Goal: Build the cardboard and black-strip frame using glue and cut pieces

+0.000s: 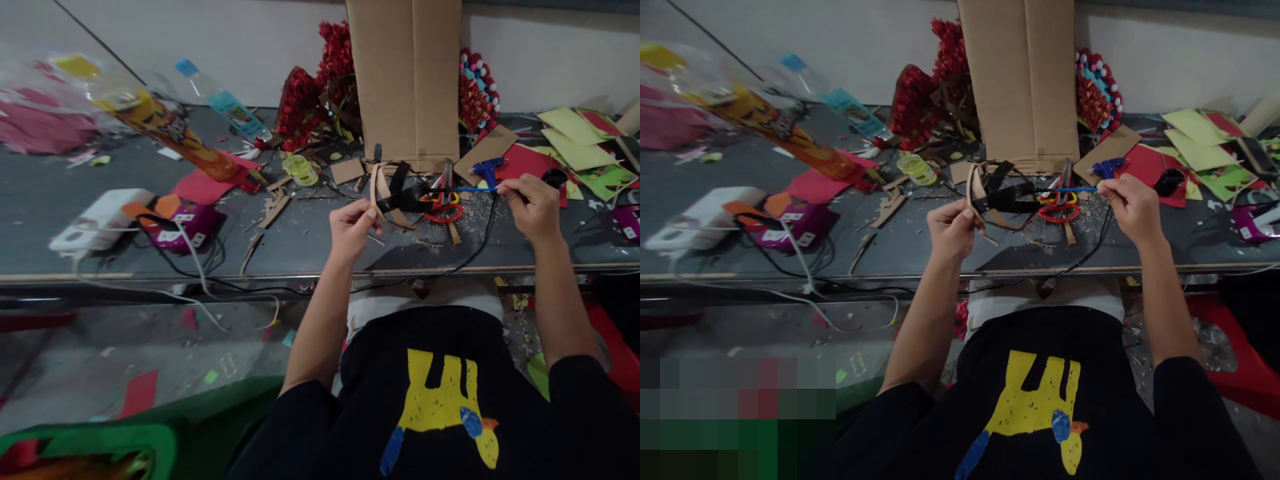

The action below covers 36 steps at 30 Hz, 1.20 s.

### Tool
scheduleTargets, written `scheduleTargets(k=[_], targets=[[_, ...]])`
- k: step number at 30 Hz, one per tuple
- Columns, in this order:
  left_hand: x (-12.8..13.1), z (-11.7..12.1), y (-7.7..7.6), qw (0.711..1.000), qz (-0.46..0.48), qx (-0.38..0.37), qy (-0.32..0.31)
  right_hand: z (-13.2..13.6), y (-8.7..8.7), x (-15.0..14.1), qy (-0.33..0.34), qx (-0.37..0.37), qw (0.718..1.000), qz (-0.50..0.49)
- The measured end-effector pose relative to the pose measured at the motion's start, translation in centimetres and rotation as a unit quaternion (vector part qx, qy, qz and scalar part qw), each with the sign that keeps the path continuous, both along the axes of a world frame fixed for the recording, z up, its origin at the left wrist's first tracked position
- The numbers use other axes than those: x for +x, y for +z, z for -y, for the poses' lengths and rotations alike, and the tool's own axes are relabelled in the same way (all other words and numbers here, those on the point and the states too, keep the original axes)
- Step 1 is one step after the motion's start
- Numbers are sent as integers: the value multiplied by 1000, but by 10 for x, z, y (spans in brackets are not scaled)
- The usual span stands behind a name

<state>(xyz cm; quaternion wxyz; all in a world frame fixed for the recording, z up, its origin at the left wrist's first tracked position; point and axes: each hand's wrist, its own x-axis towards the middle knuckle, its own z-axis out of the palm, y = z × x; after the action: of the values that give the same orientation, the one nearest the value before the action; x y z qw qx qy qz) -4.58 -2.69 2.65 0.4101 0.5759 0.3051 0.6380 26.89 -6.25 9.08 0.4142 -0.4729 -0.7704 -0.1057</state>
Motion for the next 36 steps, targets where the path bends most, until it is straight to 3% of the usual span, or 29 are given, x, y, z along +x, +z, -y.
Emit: scheduleTargets(k=[5,9,13,17,25,29,36], targets=[[-1,-5,1,994,78,-81,10,-7,-13,3,-9,-14,1000,-24],[-5,-7,-2,992,78,-97,31,-8,-16,6,-22,-13,999,-40],[-7,-3,-5,998,17,-56,37,-3,-10,3,-25,2,998,-65],[-7,6,3,995,-81,31,45,6,0,-10,15,14,999,-40],[2,24,26,942,-236,214,107,27,16,-36,49,44,997,27],[2,28,31,937,-249,224,99,31,19,-38,54,35,997,51],[-6,32,34,961,-203,184,39,31,21,-30,35,37,999,15]])
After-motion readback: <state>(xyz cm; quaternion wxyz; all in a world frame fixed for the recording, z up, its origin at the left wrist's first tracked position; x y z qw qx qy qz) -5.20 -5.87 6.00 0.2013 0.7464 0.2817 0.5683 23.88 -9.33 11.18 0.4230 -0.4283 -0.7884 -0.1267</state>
